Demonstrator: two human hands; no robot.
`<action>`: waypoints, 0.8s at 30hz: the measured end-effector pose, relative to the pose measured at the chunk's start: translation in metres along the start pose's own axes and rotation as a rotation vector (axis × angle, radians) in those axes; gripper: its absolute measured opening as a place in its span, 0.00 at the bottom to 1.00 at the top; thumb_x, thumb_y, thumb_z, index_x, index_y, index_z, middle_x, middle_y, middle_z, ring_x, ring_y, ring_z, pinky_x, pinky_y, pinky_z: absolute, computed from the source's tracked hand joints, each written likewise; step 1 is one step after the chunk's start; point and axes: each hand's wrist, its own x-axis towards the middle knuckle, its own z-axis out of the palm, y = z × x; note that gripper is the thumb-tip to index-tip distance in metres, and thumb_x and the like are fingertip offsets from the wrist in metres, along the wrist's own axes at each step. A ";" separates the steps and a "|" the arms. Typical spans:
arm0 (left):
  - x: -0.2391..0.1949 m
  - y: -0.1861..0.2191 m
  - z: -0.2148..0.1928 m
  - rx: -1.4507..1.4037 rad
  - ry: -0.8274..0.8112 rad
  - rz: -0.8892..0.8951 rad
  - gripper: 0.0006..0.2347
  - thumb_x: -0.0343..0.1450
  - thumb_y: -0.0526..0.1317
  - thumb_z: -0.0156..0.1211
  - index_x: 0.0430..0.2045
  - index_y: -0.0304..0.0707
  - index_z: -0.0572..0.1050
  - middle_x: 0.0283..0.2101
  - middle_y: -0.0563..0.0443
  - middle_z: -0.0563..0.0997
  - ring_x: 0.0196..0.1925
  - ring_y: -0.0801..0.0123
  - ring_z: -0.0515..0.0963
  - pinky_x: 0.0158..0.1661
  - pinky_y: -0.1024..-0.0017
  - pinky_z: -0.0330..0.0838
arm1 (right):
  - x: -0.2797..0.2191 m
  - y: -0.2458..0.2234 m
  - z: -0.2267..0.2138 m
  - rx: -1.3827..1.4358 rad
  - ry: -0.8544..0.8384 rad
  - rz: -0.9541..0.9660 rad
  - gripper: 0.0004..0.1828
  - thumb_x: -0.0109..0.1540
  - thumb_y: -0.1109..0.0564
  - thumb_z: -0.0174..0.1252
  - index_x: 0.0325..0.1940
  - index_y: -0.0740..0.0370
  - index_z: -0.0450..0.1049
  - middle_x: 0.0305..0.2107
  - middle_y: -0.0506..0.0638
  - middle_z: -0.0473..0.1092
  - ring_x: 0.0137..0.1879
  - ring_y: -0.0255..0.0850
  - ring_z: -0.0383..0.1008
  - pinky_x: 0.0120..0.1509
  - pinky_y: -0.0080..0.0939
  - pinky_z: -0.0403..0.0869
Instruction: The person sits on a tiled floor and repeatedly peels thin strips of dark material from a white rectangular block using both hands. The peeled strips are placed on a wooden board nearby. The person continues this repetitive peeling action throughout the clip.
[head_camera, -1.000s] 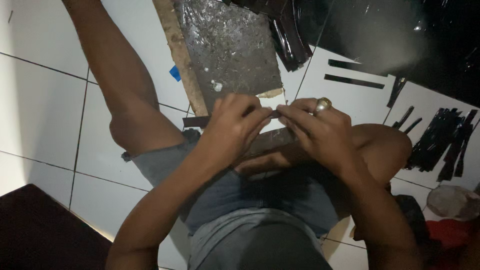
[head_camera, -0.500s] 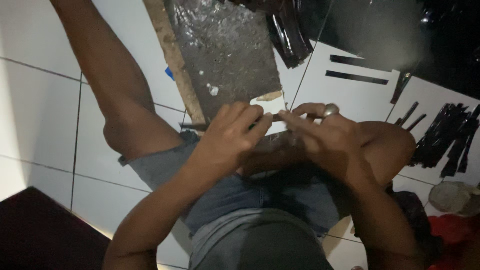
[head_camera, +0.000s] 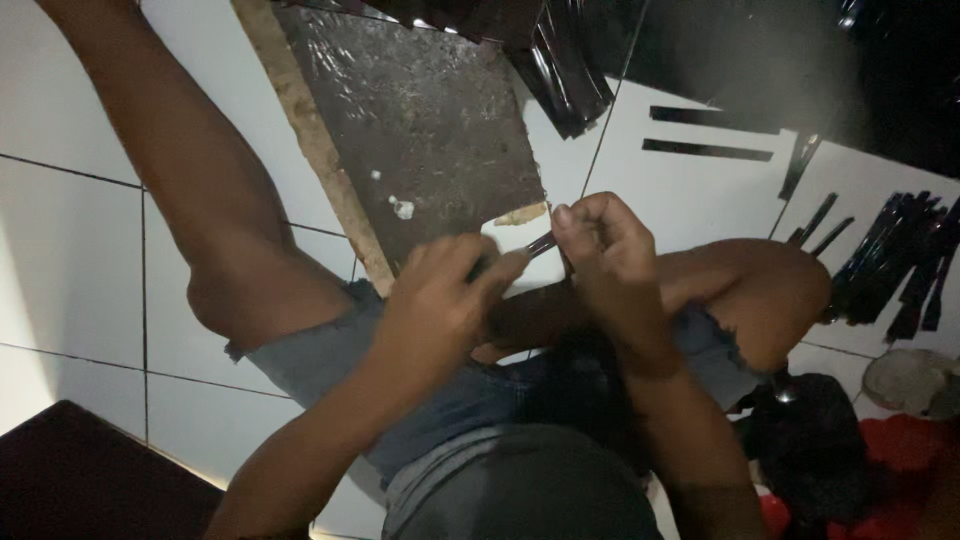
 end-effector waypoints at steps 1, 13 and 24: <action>-0.005 -0.002 -0.003 -0.012 -0.008 -0.003 0.16 0.68 0.30 0.61 0.52 0.36 0.80 0.42 0.47 0.76 0.44 0.59 0.76 0.44 0.63 0.69 | 0.001 0.000 0.000 0.015 0.003 0.031 0.10 0.69 0.53 0.59 0.39 0.60 0.71 0.27 0.42 0.68 0.32 0.27 0.62 0.36 0.28 0.63; 0.003 -0.006 -0.001 -0.021 -0.078 -0.002 0.13 0.68 0.30 0.62 0.46 0.31 0.79 0.46 0.47 0.76 0.46 0.62 0.76 0.44 0.64 0.68 | 0.020 -0.001 -0.008 -0.001 -0.026 0.169 0.11 0.69 0.52 0.57 0.40 0.62 0.71 0.29 0.44 0.70 0.33 0.28 0.66 0.38 0.30 0.68; 0.020 0.003 0.002 -0.077 -0.084 -0.062 0.15 0.68 0.28 0.64 0.50 0.34 0.79 0.44 0.51 0.77 0.45 0.64 0.76 0.45 0.66 0.67 | 0.037 -0.001 -0.017 -0.127 -0.040 0.240 0.16 0.70 0.47 0.57 0.39 0.64 0.73 0.27 0.45 0.69 0.34 0.32 0.66 0.38 0.34 0.68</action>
